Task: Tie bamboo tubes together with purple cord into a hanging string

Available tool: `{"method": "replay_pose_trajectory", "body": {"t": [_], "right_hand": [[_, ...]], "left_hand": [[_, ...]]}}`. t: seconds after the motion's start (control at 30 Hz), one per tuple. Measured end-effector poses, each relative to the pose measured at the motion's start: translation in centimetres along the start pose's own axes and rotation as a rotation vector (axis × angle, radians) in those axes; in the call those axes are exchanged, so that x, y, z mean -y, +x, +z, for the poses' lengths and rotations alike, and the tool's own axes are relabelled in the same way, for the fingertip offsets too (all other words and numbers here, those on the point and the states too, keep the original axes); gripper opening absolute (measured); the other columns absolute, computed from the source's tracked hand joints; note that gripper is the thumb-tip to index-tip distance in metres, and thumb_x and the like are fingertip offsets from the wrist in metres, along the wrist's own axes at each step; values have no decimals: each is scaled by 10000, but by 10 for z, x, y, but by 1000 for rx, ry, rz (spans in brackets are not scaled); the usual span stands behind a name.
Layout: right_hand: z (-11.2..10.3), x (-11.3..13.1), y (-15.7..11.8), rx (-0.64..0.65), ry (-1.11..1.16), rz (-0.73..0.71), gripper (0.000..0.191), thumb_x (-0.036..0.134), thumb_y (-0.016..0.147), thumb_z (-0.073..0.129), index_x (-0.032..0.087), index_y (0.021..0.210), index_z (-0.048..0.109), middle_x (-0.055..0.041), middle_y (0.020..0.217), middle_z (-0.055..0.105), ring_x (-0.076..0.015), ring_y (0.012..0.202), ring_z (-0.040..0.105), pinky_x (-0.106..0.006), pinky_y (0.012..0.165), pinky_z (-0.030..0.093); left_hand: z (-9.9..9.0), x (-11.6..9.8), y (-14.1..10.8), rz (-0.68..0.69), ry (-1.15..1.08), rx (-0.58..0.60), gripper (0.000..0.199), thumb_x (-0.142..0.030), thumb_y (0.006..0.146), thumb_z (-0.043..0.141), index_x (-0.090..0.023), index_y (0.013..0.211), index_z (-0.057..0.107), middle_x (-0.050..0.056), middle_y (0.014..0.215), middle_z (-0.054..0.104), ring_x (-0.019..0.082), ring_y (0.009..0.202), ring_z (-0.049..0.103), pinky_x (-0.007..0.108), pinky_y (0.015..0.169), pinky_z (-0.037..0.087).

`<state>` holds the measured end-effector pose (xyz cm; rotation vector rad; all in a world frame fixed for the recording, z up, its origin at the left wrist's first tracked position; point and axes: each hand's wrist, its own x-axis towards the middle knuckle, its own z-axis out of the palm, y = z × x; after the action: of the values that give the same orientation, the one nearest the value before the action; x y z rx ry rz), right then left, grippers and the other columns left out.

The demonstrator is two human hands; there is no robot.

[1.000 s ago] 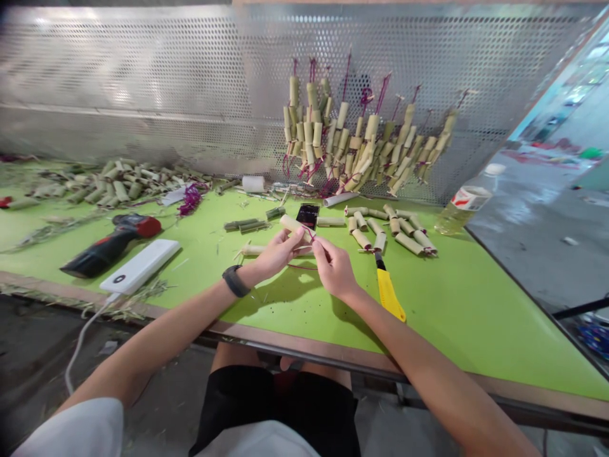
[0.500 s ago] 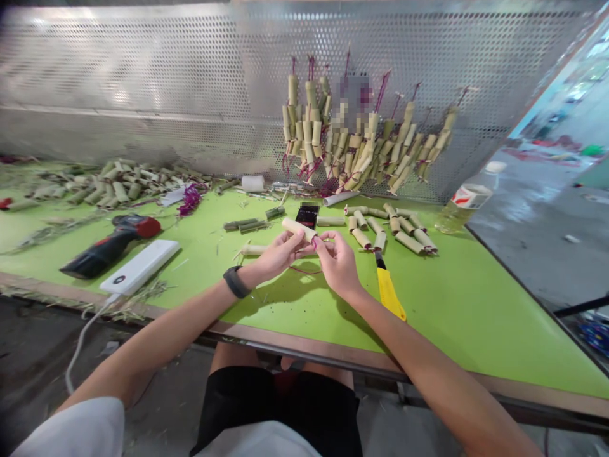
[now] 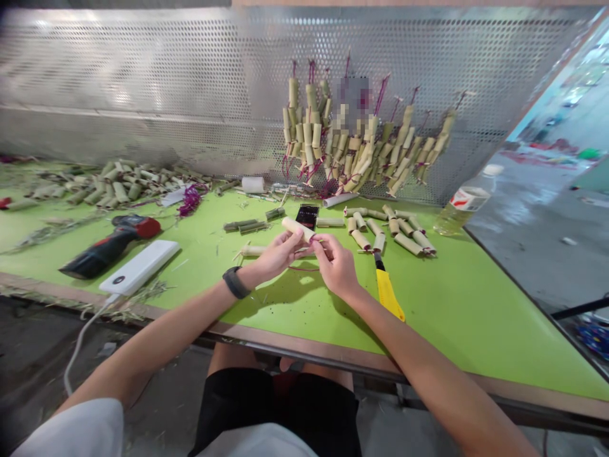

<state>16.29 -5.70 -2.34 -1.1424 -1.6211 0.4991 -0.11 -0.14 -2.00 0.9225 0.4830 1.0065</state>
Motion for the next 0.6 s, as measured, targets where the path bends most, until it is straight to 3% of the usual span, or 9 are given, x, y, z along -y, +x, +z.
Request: {"method": "replay_pose_trajectory", "body": {"t": [0.23, 0.6], "right_hand": [[1, -10, 2, -12, -116, -233, 334, 487, 1072, 514, 220, 1084, 715, -19, 698, 697, -131, 458, 497, -278, 444, 374], [3, -14, 2, -98, -228, -385, 273, 345, 1070, 515, 206, 1110, 746, -95, 905, 798, -177, 595, 655, -313, 542, 523]], "left_hand": [[-2, -1, -2, -7, 21, 37, 290, -362, 885, 843, -125, 958, 693, 84, 960, 787, 174, 922, 757, 368, 1015, 573], [-2, 0, -1, -8, 12, 34, 254, -354, 930, 799, -126, 950, 690, 77, 942, 782, 153, 904, 748, 318, 948, 578]]}}
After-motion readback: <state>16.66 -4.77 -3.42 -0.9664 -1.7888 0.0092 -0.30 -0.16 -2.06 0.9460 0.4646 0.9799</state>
